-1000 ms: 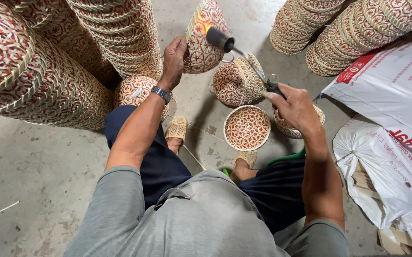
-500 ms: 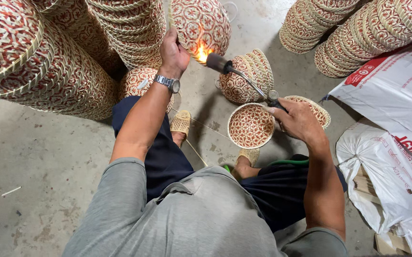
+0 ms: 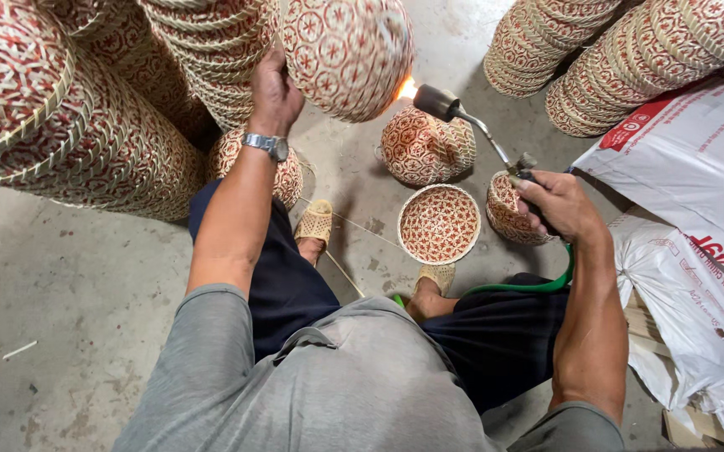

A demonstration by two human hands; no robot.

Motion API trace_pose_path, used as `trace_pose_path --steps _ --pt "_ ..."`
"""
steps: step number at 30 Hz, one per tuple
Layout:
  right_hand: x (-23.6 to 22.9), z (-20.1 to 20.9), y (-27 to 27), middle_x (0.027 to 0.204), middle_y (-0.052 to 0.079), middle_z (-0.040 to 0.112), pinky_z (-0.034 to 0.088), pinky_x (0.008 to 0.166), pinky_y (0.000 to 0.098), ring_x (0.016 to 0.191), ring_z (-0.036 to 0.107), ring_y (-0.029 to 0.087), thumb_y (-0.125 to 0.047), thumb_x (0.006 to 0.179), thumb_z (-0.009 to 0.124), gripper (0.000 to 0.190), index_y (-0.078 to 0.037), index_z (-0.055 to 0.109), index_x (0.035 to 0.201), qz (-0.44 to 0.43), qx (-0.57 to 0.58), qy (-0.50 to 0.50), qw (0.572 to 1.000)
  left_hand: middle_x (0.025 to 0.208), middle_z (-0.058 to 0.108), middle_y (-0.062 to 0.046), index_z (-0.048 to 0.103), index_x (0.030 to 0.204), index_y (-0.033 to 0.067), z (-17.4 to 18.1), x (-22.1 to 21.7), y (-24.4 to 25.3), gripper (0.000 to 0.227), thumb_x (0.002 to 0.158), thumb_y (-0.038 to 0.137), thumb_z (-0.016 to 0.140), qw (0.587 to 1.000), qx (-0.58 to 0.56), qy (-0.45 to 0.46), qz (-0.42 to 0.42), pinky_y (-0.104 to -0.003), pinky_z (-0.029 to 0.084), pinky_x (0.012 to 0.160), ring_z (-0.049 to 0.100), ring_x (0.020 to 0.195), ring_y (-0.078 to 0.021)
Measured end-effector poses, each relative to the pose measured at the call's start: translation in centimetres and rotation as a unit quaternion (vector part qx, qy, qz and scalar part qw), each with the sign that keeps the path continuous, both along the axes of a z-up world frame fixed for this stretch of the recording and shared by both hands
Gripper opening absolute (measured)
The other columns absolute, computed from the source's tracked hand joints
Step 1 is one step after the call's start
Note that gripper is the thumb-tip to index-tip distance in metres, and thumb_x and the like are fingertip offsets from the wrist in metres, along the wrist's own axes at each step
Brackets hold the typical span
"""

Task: The person sits on the floor and uses a handheld blowtorch to apply heat to the surface of woven baskets. They rotate the baskets to treat different sections, including the interior and exterior, and place finished items into a stack.

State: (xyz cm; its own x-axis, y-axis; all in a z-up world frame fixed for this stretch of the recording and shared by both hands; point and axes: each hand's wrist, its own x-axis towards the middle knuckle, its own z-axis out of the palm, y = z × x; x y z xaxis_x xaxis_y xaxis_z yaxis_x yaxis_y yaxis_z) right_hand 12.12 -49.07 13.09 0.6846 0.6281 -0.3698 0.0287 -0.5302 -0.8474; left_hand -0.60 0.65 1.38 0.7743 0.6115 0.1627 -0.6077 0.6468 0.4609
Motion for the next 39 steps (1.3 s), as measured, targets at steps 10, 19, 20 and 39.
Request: trace_pose_path --steps 10,19,20,39 --pt "3.6 0.7 -1.7 0.059 0.001 0.057 0.037 0.038 0.0247 0.044 0.048 0.008 -0.027 0.104 0.061 0.034 -0.001 0.066 0.081 0.043 0.03 -0.002 0.999 0.11 0.074 -0.014 0.068 0.115 -0.0041 2.4 -2.2 0.4 0.023 0.111 0.017 0.059 0.971 0.214 0.085 -0.065 -0.034 0.062 0.095 0.072 0.104 -0.0183" --pt "2.2 5.6 1.9 0.059 0.005 0.055 0.038 0.041 0.0293 0.046 0.049 0.01 -0.031 0.103 0.063 0.039 0.0 0.066 0.079 0.044 -0.058 -0.12 0.99 0.098 0.075 -0.006 0.068 0.113 0.0016 3.4 -0.8 -4.8 0.026 0.106 0.022 0.053 0.912 0.336 0.213 -0.099 -0.027 0.065 0.079 0.074 0.086 -0.0108" --pt "2.0 6.0 2.6 0.06 0.005 0.056 0.039 0.042 0.0298 0.047 0.05 0.011 -0.031 0.103 0.063 0.039 -0.001 0.066 0.078 0.05 -0.07 -0.139 0.987 0.1 0.075 -0.007 0.067 0.115 -0.0003 3.0 -0.2 -5.4 0.026 0.107 0.02 0.054 0.923 0.312 0.201 -0.104 -0.028 0.065 0.08 0.073 0.087 -0.0119" --pt "-0.2 6.3 3.1 0.06 0.003 0.059 0.041 0.047 0.0322 0.053 0.051 0.01 -0.033 0.101 0.065 0.036 0.0 0.072 0.09 0.08 -0.115 -0.224 0.965 0.109 0.074 -0.023 0.062 0.126 -0.0111 -1.3 1.9 -2.4 0.031 0.104 0.011 0.057 0.984 0.09 0.151 0.042 -0.041 0.063 0.089 0.074 0.097 -0.0275"
